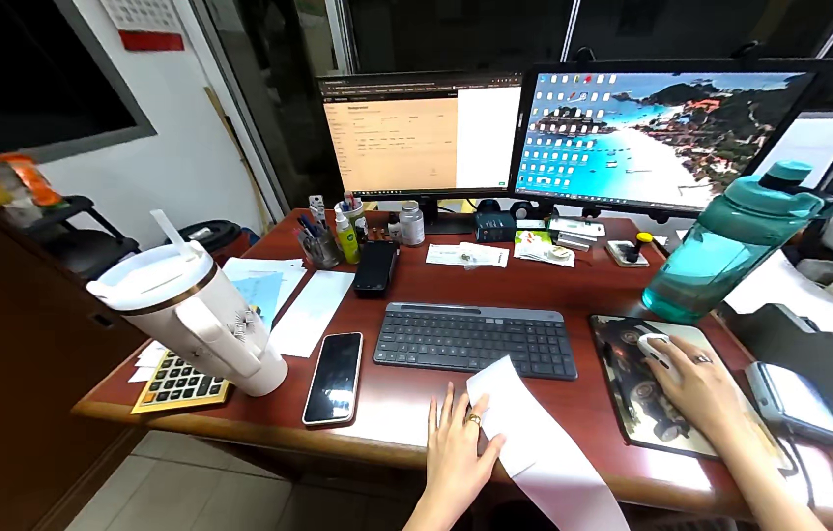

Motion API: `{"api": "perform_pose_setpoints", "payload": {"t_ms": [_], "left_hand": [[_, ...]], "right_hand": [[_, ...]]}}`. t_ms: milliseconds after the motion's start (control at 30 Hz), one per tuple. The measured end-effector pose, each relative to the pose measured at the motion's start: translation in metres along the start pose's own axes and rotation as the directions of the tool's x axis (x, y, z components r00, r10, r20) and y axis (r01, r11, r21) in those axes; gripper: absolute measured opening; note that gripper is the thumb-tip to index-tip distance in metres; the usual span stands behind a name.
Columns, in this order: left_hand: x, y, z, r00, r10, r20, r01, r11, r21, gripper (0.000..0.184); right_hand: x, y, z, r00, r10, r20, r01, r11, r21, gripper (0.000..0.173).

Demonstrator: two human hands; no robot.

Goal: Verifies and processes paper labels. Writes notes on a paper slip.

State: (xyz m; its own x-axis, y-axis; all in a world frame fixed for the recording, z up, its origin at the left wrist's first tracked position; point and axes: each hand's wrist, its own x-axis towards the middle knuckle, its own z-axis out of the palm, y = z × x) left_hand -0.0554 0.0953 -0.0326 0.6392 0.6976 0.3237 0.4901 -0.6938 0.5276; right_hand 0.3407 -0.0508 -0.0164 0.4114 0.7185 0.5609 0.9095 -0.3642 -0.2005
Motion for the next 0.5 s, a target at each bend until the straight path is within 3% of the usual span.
{"api": "perform_pose_setpoints", "payload": {"t_ms": [500], "left_hand": [[-0.0010, -0.0005, 0.0013, 1.000, 0.012, -0.024, -0.011, 1.000, 0.021, 0.057]], "right_hand": [[-0.0013, -0.0030, -0.0003, 0.998, -0.051, -0.031, 0.051, 0.999, -0.008, 0.047]]}}
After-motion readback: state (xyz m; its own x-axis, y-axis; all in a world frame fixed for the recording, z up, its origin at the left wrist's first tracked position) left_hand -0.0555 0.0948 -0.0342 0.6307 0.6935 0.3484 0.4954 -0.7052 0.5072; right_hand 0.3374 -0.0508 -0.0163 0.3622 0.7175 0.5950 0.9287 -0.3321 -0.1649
